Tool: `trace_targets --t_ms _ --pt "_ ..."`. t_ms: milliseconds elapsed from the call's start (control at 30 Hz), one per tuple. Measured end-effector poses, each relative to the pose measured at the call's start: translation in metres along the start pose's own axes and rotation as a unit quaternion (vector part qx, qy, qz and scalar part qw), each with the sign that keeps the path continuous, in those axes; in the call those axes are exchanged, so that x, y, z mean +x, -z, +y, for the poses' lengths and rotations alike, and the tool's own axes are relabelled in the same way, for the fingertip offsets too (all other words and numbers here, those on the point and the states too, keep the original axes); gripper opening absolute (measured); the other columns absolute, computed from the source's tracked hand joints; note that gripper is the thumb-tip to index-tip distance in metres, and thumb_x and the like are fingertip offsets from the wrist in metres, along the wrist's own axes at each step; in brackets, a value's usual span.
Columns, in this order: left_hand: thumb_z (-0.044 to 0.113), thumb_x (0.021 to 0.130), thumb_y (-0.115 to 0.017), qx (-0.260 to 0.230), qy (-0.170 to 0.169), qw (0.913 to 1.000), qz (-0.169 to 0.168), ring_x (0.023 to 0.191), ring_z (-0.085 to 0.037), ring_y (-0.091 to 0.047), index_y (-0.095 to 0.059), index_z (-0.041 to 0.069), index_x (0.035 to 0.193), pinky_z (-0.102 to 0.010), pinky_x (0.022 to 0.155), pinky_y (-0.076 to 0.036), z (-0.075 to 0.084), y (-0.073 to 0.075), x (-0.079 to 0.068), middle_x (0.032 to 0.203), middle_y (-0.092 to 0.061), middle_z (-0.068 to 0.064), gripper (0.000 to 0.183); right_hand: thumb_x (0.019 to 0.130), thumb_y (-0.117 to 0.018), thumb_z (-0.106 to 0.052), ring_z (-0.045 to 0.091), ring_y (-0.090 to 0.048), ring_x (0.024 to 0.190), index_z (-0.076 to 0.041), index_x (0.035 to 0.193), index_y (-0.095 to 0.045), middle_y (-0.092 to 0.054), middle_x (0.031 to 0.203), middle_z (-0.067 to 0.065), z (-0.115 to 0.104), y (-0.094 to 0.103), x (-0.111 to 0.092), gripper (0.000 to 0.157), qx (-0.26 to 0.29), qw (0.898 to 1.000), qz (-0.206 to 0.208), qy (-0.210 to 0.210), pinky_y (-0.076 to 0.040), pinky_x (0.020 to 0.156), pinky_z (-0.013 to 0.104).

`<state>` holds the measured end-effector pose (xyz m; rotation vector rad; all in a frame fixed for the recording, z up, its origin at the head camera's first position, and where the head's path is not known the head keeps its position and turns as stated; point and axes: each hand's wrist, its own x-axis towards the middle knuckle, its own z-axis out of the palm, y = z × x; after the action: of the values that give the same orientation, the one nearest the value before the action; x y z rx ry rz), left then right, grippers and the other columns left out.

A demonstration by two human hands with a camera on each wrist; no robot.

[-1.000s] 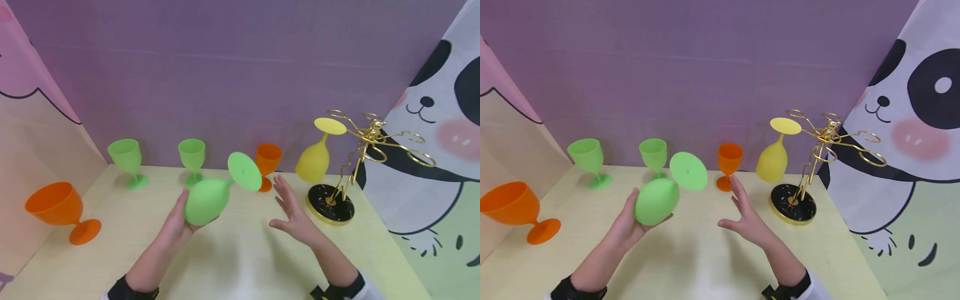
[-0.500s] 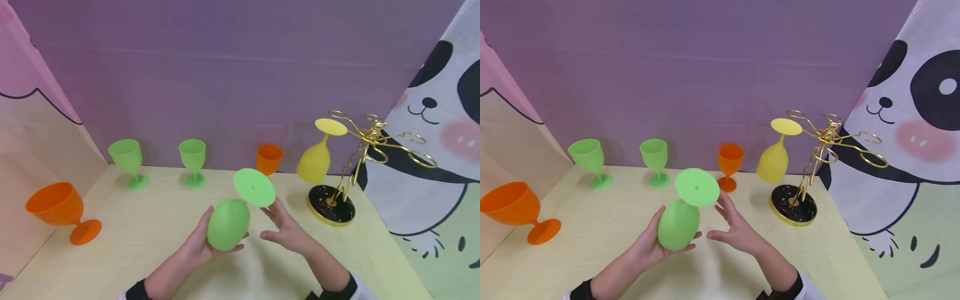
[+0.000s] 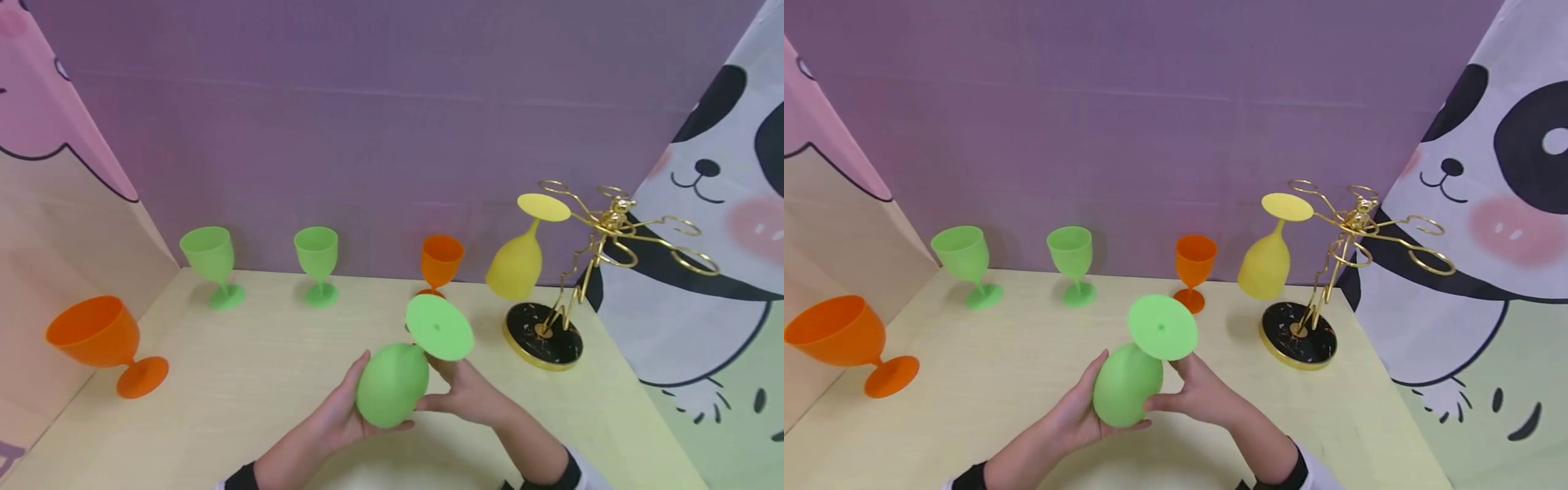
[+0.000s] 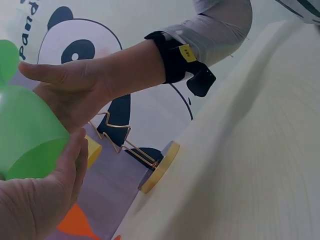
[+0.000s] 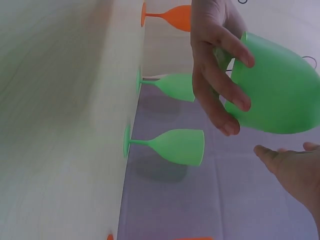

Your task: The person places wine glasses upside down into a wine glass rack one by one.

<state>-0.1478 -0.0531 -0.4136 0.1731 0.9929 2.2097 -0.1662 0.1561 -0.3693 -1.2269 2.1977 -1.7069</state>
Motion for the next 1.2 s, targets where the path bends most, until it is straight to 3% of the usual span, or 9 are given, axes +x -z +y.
trace_targets --t_ms 167,333,767,1200 --pt "0.063 0.091 -0.031 -0.002 -0.001 1.0000 -0.004 0.114 -0.037 -0.047 -0.018 0.019 0.144 -0.055 0.096 -0.039 -0.0034 -0.0020 0.0024 0.136 -0.036 -0.021 0.070 0.068 -0.073 0.003 0.028 -0.024 0.133 -0.014 0.145 -0.015 -0.021 0.150 0.014 -0.0003 -0.0020 0.0018 0.098 0.012 1.000 -0.017 0.015 -0.027 0.108 0.046" --pt "0.064 0.089 -0.033 -0.004 -0.003 0.9999 -0.013 0.114 -0.037 -0.047 -0.016 0.020 0.145 -0.054 0.096 -0.039 -0.0047 -0.0025 0.0040 0.135 -0.035 -0.022 0.073 0.068 -0.072 0.004 0.028 -0.029 0.131 -0.012 0.144 -0.019 -0.026 0.148 0.012 0.0009 -0.0037 0.0026 0.094 0.010 0.999 -0.026 0.029 -0.027 0.109 0.037" --pt "0.064 0.090 -0.029 -0.006 -0.001 0.9997 -0.022 0.114 -0.035 -0.047 -0.014 0.019 0.145 -0.050 0.097 -0.040 -0.0057 -0.0021 0.0051 0.134 -0.034 -0.023 0.072 0.072 -0.074 -0.004 0.026 -0.032 0.129 -0.011 0.142 -0.022 -0.032 0.144 0.011 0.0010 -0.0054 0.0003 0.088 -0.022 1.000 -0.021 -0.003 -0.031 0.107 0.040" --pt "0.065 0.089 -0.032 -0.008 -0.006 0.9999 -0.010 0.113 -0.034 -0.049 -0.016 0.018 0.144 -0.049 0.095 -0.042 -0.0074 -0.0035 0.0060 0.132 -0.036 -0.022 0.075 0.073 -0.075 -0.010 0.025 -0.036 0.126 -0.014 0.141 -0.023 -0.034 0.142 0.008 -0.0009 -0.0069 0.0008 0.086 -0.026 0.999 -0.016 -0.022 -0.032 0.106 0.044"
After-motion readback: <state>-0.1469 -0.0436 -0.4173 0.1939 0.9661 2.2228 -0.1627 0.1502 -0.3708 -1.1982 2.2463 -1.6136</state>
